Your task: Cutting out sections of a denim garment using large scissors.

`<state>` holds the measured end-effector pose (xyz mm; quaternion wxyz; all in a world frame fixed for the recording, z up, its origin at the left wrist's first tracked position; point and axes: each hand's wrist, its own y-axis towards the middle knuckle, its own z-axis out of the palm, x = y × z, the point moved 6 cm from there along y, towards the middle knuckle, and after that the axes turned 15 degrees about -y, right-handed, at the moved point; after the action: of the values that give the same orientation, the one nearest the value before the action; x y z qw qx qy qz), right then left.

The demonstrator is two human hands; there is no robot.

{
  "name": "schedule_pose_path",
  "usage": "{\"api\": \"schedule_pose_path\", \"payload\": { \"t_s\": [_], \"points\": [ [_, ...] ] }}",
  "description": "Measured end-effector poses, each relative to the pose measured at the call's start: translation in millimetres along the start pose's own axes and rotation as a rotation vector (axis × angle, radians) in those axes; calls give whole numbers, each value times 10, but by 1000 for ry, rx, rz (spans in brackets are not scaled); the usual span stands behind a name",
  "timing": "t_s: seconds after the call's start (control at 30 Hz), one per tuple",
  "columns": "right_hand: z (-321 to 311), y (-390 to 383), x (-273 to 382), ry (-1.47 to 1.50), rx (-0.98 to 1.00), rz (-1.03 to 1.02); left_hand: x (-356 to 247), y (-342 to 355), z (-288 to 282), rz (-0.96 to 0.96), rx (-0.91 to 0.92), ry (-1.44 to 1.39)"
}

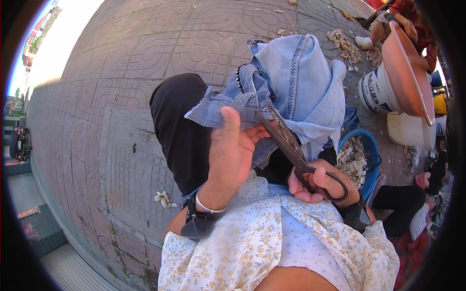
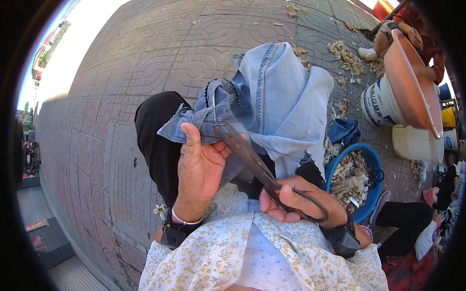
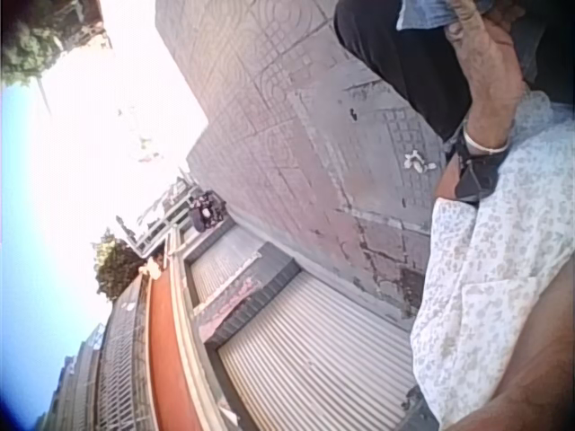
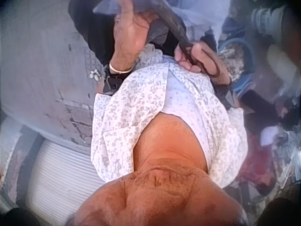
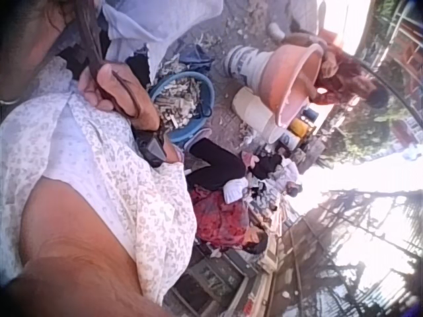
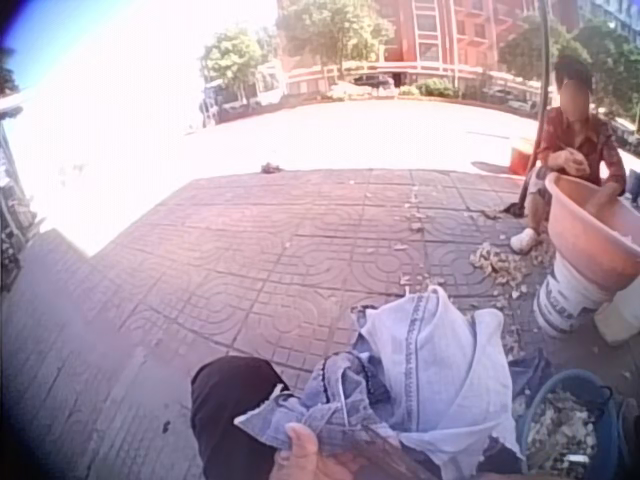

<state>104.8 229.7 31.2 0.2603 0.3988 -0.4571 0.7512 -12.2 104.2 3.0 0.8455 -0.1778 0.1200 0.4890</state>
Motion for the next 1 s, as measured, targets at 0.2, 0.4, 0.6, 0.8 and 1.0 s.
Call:
{"api": "schedule_pose_path", "payload": {
  "t_s": [0.2,0.4,0.6,0.8,1.0],
  "points": [
    [-14,14,-57,11,28,10,8,0,-39,8,7,-12],
    [-13,17,-81,16,17,43,-7,-2,-74,53,74,29],
    [-22,39,-98,10,8,34,-19,-5,-44,88,75,51],
    [-26,46,-115,22,39,24,-2,-4,24,23,53,-42],
    [-35,50,-128,12,36,32,0,-2,-1,33,81,-43]
  ]
}}
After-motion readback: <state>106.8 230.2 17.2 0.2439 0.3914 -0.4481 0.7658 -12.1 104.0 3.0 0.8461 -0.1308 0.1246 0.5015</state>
